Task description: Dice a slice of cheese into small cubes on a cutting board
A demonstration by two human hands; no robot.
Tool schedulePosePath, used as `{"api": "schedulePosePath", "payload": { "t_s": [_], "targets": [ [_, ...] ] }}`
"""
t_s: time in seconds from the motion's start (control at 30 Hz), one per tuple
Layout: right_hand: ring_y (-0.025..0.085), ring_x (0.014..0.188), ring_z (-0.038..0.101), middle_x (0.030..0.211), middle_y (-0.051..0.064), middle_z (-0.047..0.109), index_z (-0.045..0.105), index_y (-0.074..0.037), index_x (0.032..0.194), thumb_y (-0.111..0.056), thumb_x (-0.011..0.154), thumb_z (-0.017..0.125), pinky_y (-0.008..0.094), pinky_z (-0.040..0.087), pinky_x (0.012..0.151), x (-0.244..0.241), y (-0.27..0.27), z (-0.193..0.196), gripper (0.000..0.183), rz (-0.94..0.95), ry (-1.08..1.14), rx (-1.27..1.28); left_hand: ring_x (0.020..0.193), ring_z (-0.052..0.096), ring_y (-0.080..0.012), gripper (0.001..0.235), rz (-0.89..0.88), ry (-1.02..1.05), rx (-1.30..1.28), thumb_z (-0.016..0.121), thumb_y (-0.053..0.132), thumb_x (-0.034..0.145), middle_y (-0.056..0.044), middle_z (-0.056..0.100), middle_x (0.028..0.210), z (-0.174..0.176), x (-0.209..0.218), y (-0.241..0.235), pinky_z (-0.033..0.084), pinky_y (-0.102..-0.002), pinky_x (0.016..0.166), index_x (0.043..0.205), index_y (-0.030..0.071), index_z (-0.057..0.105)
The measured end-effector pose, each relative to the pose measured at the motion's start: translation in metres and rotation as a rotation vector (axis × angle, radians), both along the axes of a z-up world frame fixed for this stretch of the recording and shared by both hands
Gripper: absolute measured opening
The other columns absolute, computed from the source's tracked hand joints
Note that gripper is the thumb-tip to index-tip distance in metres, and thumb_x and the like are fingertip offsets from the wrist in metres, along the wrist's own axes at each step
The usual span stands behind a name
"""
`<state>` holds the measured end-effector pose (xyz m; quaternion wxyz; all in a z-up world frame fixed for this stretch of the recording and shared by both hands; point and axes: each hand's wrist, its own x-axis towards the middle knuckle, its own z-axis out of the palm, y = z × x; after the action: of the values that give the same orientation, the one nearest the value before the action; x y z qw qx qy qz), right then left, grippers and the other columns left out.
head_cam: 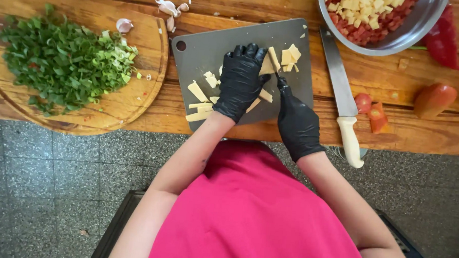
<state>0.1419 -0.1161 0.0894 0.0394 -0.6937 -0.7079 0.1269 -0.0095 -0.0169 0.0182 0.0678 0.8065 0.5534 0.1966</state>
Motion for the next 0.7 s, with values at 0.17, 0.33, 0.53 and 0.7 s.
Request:
{"api": "schedulePosePath", "payload": {
  "t_s": [0.17,0.33,0.53,0.7],
  "targets": [
    [0.050,0.069,0.068,0.090,0.019,0.074,0.047,-0.025,0.157,-0.006,0.094,0.050,0.061,0.049,0.056,0.005,0.009,-0.033,0.066,0.013,-0.020,-0.050,0.099,0.059,-0.0313,0.054,-0.008,0.038,-0.005,0.080,0.046,0.079,-0.004,0.066,0.115,-0.006,0.003,0.003,0.047,-0.046,0.082,0.122,0.018,0.065],
    [0.053,0.073,0.067,0.090,0.025,0.072,0.041,-0.027,0.159,-0.014,0.103,0.045,0.064,0.047,0.060,0.011,0.010,-0.056,0.058,-0.077,0.160,-0.105,0.100,0.060,-0.0339,0.053,0.004,0.010,-0.006,0.076,0.045,0.079,-0.007,0.067,0.120,-0.007,0.001,0.001,0.046,-0.049,0.081,0.123,0.016,0.067],
    [0.028,0.124,0.064,0.138,0.016,0.066,0.052,-0.009,0.142,-0.008,0.108,0.049,0.036,0.046,0.105,0.047,0.012,-0.047,0.034,0.011,0.728,-0.030,0.098,0.058,-0.0331,0.050,-0.018,-0.034,-0.018,0.078,0.046,0.079,-0.005,0.063,0.110,0.002,0.003,0.002,0.046,-0.048,0.079,0.120,0.020,0.065],
    [0.019,0.109,0.061,0.136,0.010,0.065,0.055,-0.012,0.143,-0.017,0.110,0.047,0.034,0.048,0.093,0.042,-0.004,-0.017,0.034,-0.095,0.770,-0.101,0.100,0.060,-0.0300,0.057,0.014,0.112,-0.027,0.080,0.056,0.078,-0.004,0.064,0.113,-0.010,0.005,0.003,0.050,-0.045,0.081,0.121,0.021,0.064]
  ]
}}
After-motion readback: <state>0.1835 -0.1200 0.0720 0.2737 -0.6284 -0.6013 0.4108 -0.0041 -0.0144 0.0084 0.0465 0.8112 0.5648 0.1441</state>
